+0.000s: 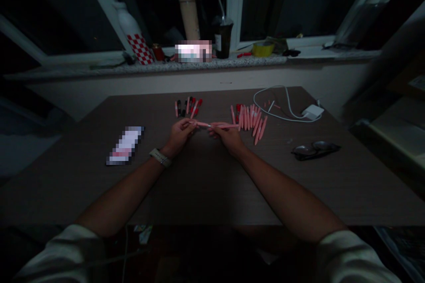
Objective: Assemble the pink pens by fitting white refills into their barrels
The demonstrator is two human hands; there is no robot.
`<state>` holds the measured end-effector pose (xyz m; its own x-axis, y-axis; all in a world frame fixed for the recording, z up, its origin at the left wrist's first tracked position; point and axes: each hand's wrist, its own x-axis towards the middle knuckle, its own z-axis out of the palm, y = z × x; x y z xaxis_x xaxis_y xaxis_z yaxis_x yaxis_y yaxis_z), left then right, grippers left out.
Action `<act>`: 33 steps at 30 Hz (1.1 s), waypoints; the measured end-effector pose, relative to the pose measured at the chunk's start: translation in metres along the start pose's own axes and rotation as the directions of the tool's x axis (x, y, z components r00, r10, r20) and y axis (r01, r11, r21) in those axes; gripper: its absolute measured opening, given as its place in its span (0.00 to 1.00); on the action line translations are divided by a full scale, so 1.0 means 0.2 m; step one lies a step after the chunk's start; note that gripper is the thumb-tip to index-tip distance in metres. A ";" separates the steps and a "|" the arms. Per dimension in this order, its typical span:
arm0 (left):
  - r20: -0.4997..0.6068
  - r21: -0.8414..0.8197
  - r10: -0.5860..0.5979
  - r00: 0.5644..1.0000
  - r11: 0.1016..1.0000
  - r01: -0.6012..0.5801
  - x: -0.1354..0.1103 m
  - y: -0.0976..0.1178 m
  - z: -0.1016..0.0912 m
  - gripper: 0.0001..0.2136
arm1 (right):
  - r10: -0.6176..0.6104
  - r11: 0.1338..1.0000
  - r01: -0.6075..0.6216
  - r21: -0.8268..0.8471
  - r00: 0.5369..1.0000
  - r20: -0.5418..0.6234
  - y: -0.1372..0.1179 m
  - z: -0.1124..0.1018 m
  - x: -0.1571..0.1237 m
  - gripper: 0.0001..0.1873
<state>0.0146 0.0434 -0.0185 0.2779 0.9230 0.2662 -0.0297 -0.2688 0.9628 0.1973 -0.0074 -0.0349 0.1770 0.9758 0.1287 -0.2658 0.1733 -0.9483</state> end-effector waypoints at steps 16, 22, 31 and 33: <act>0.066 0.000 -0.014 0.998 1.000 0.014 -0.01 0.02 0.00 0.17 | -0.043 0.999 0.044 -0.012 0.997 0.067 -0.02 0.00 -0.01 0.16; 0.141 0.061 -0.006 0.990 0.998 -0.003 -0.02 0.03 0.00 0.18 | -0.059 0.992 0.064 -0.106 0.997 0.052 -0.04 0.01 -0.02 0.17; 0.148 0.148 0.027 0.989 0.988 -0.049 -0.01 0.03 0.00 0.16 | -0.065 0.996 0.068 -0.060 0.997 0.048 -0.04 0.02 -0.05 0.20; 0.146 0.140 0.036 0.989 0.989 -0.057 -0.01 0.02 -0.01 0.15 | -0.066 0.996 0.068 -0.055 0.997 0.040 -0.04 0.02 -0.05 0.20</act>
<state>0.0129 0.0409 -0.0158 0.4138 0.8626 0.2909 0.0893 -0.3565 0.9300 0.1946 -0.0178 -0.0280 0.1559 0.9668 0.2023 -0.2005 0.2315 -0.9519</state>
